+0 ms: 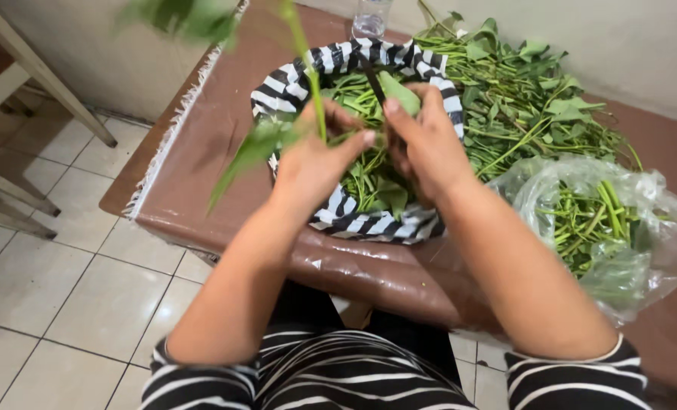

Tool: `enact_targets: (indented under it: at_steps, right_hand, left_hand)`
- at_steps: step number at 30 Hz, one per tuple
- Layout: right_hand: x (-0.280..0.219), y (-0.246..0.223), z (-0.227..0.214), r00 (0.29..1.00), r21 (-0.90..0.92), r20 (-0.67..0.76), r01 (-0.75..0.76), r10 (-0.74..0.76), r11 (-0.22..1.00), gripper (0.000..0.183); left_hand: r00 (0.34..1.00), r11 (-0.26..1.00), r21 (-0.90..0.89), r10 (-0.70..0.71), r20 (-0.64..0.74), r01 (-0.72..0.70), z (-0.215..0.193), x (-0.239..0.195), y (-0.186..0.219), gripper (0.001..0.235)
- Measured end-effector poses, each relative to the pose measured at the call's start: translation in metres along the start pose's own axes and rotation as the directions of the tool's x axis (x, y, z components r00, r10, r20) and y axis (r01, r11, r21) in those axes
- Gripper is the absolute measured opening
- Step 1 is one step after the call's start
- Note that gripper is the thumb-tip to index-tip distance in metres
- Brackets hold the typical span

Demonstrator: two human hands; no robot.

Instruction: The person trims green leafy vegetable stems using a knife, placing trimmed pieces into a striped cloth bag and discarding excess stems into a plastic bag. The person repeatedly picks up stems, cuts them, and organizes the pieces.

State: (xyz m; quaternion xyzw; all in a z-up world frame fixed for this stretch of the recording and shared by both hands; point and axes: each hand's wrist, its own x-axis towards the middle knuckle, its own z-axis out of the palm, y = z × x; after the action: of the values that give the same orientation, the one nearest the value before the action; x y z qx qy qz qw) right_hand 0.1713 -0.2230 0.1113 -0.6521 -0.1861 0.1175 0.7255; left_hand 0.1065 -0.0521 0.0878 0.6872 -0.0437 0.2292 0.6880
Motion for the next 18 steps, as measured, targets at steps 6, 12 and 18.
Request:
enact_targets:
  at_steps: [6,12,18]
  right_hand:
    - [0.007,-0.033,-0.007,0.968,0.071,0.092,-0.238,0.232,0.969,0.059]
    - [-0.013,-0.033,-0.011,0.969,0.239,0.191,-0.203,0.159,0.950,0.042]
    - [-0.031,0.002,0.006,0.987,-0.055,0.160,-0.027,0.035,0.998,0.026]
  left_hand:
    - [0.999,0.970,0.245,-0.020,0.050,0.007,-0.004,0.033,-0.009,0.061]
    - [0.998,1.000,-0.008,-0.007,0.058,0.007,-0.007,0.039,-0.019,0.037]
    - [0.995,0.886,-0.462,0.002,0.102,0.045,0.003,0.032,-0.011,0.034]
